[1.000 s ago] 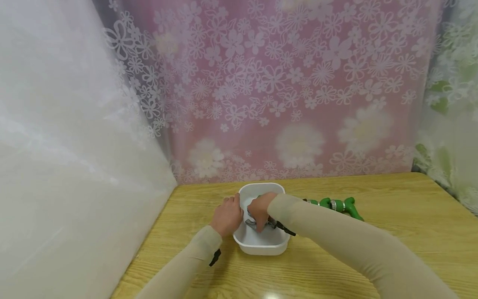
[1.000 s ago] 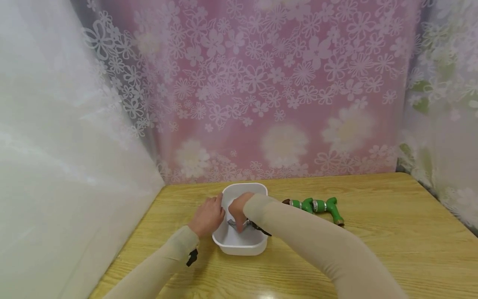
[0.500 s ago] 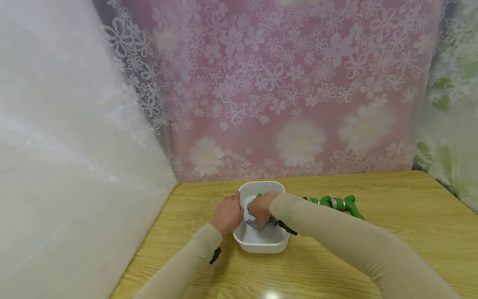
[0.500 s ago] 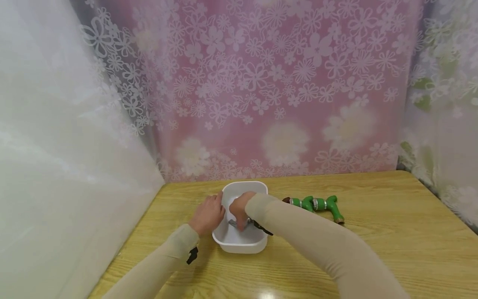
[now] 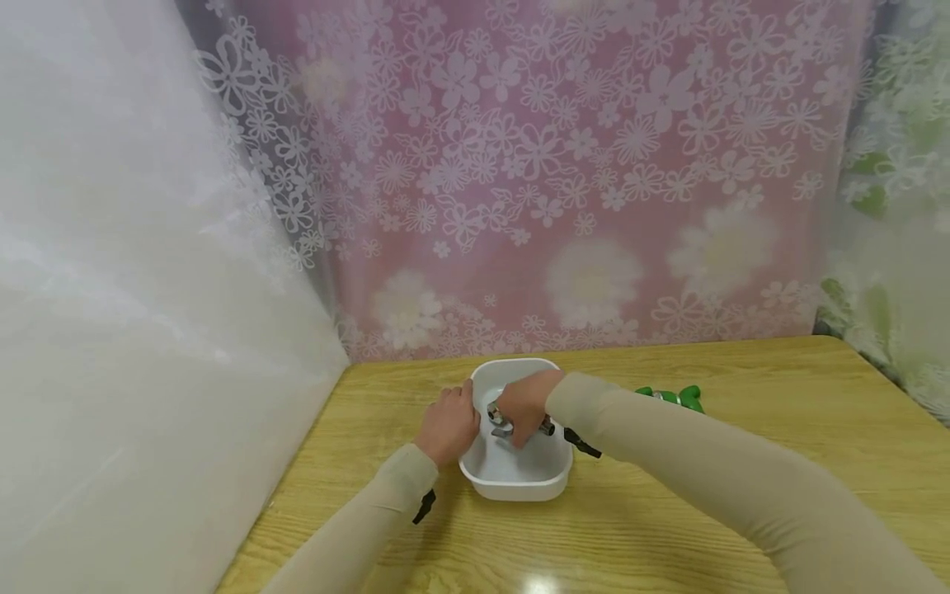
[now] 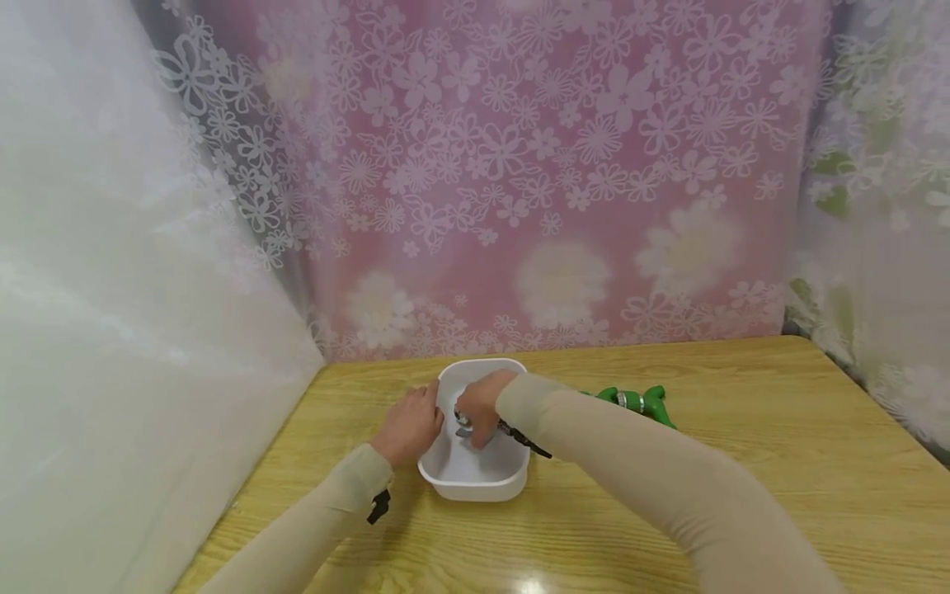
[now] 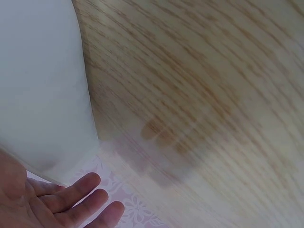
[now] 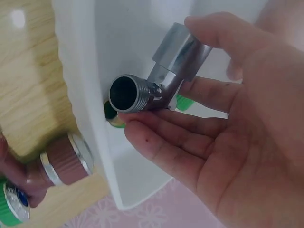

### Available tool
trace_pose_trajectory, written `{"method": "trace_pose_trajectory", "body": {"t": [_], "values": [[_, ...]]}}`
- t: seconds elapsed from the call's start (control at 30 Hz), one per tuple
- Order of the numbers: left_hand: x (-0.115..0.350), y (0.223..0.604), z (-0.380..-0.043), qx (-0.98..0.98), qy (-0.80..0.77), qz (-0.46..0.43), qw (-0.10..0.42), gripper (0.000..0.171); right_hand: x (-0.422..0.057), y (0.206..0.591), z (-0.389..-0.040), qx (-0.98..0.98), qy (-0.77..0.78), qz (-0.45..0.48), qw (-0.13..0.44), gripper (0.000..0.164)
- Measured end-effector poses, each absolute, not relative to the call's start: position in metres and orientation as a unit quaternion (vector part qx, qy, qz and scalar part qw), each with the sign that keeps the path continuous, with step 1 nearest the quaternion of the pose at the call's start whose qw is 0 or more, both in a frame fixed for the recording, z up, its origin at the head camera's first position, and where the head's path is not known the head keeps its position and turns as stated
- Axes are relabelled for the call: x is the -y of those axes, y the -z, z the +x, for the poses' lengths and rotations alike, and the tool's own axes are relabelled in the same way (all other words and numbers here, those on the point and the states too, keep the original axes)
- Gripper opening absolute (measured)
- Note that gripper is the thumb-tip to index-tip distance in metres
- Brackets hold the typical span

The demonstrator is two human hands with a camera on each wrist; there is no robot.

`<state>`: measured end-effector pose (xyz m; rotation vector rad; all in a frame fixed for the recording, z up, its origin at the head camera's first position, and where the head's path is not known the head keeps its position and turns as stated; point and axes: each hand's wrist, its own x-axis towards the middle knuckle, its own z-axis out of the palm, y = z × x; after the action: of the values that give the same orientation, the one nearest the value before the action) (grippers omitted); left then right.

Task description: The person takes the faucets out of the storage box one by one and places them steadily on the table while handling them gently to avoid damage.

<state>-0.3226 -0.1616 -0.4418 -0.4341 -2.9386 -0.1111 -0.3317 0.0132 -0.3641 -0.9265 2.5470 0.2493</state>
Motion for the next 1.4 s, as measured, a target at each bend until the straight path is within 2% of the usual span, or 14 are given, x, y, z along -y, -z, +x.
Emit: {"method": "trace_pose_trajectory", "body": {"t": [0.37, 0.77, 1.07, 1.4], "values": [[0.159, 0.442, -0.323, 0.989, 0.044, -0.125, 0.062, 0.052, -0.03, 0.348, -0.33, -0.917, -0.054, -0.331, 0.215, 0.02], [0.16, 0.445, -0.321, 0.99, 0.051, -0.118, 0.064, 0.051, -0.062, 0.332, -0.325, -0.919, -0.058, -0.329, 0.209, 0.022], [0.16, 0.447, -0.323, 0.989, 0.056, -0.119, 0.061, 0.052, -0.098, 0.327, -0.326, -0.917, -0.032, -0.336, 0.211, 0.041], [0.159, 0.442, -0.32, 0.988, 0.048, -0.132, 0.068, 0.05, -0.139, 0.326, -0.324, -0.926, -0.008, -0.316, 0.206, 0.052]]}}
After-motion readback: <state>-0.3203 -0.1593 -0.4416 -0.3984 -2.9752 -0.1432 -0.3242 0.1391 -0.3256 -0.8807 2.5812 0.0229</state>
